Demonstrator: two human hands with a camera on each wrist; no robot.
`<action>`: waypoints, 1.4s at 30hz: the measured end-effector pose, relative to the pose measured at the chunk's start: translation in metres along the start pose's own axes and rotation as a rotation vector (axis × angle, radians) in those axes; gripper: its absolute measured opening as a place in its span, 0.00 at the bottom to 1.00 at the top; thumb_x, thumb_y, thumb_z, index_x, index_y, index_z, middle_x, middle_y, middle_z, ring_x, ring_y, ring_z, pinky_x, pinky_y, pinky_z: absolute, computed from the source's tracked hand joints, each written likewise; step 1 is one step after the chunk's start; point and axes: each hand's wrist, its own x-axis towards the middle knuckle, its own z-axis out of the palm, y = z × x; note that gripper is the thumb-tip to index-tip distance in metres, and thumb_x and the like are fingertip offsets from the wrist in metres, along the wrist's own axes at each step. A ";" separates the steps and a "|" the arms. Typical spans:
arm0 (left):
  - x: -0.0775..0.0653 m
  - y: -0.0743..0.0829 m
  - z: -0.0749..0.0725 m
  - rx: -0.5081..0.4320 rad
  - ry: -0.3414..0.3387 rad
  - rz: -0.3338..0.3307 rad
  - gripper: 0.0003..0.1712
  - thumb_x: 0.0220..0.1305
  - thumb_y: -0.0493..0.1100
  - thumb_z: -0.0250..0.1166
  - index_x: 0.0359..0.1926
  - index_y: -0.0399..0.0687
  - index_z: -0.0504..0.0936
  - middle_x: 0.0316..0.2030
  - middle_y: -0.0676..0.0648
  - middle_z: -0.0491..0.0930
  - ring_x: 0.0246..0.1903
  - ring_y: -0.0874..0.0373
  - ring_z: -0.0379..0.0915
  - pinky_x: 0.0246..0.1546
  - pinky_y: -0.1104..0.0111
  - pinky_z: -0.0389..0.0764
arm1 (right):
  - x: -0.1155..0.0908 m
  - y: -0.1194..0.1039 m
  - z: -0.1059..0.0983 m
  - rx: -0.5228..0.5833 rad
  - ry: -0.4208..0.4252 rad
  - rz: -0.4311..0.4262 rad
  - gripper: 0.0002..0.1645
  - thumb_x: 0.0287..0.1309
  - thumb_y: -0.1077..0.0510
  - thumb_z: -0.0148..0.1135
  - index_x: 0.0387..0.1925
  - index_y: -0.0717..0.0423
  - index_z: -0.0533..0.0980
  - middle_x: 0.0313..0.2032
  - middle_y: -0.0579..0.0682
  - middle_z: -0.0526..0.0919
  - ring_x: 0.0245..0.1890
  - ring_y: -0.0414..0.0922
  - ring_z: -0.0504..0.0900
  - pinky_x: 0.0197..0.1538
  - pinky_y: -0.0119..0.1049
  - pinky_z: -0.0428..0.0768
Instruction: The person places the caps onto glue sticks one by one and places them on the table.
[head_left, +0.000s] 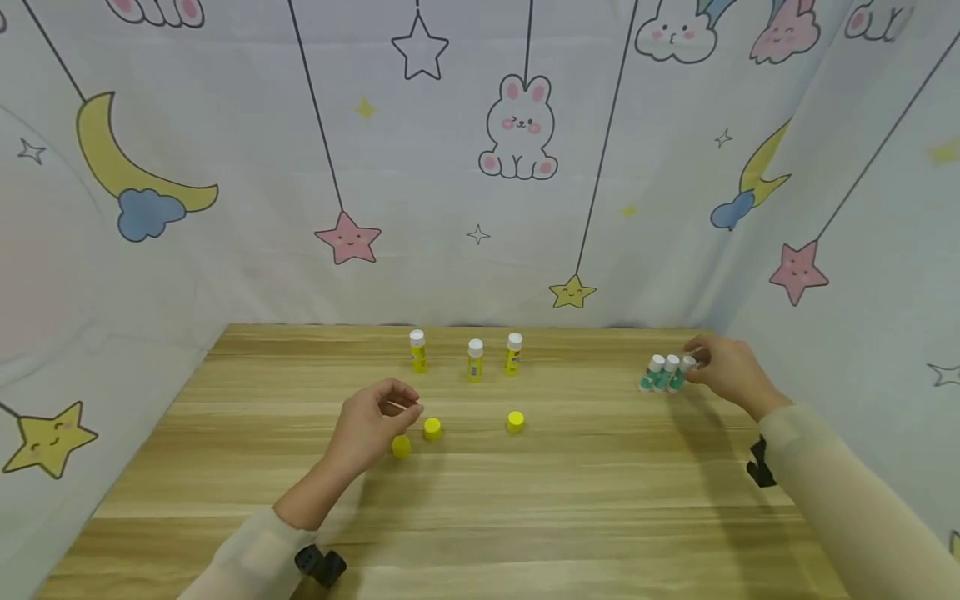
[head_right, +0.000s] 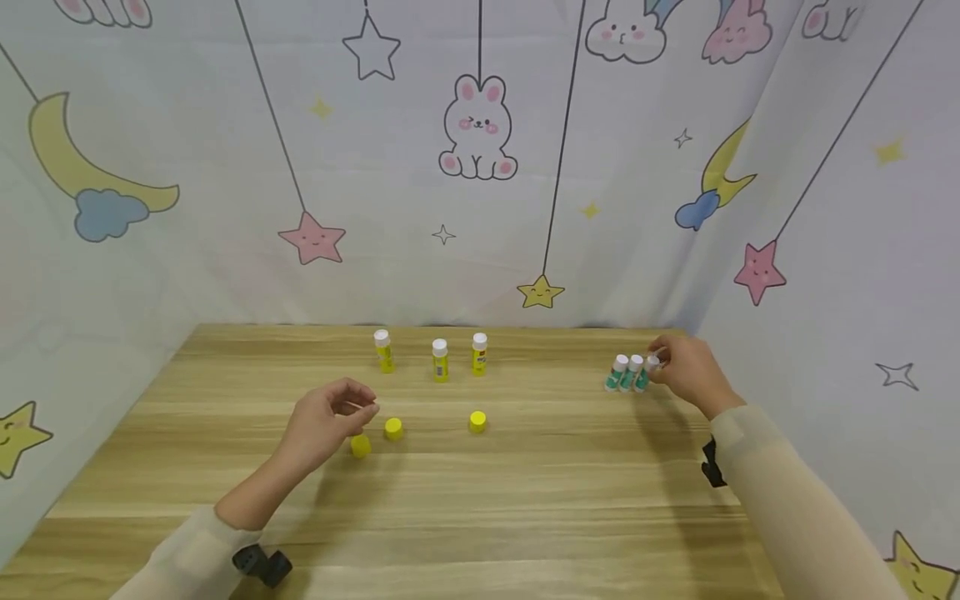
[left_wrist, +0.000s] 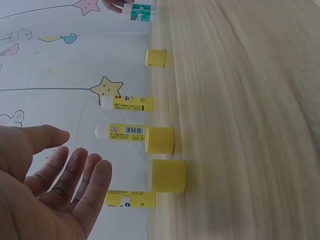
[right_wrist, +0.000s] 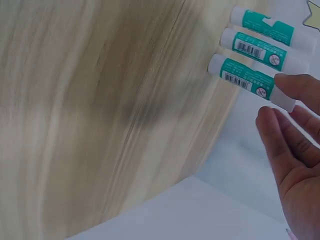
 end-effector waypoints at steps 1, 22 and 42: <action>0.001 0.000 0.000 0.011 0.000 -0.002 0.09 0.60 0.46 0.66 0.40 0.51 0.80 0.36 0.53 0.80 0.35 0.57 0.78 0.30 0.68 0.80 | -0.004 0.001 -0.001 0.005 0.005 0.014 0.27 0.54 0.58 0.66 0.53 0.66 0.70 0.42 0.65 0.80 0.41 0.59 0.79 0.37 0.50 0.79; 0.032 -0.011 0.005 -0.015 0.040 -0.068 0.27 0.60 0.45 0.66 0.59 0.52 0.69 0.54 0.46 0.73 0.45 0.52 0.76 0.38 0.61 0.80 | -0.087 -0.075 0.042 -0.071 0.016 0.096 0.22 0.54 0.50 0.63 0.47 0.60 0.76 0.39 0.56 0.82 0.36 0.53 0.80 0.33 0.47 0.78; 0.095 -0.035 0.014 -0.388 0.028 -0.210 0.44 0.55 0.31 0.67 0.69 0.50 0.55 0.65 0.40 0.58 0.54 0.45 0.68 0.39 0.61 0.81 | -0.091 -0.158 0.095 0.051 0.015 -0.068 0.19 0.45 0.57 0.70 0.43 0.54 0.78 0.39 0.51 0.81 0.34 0.45 0.79 0.32 0.36 0.78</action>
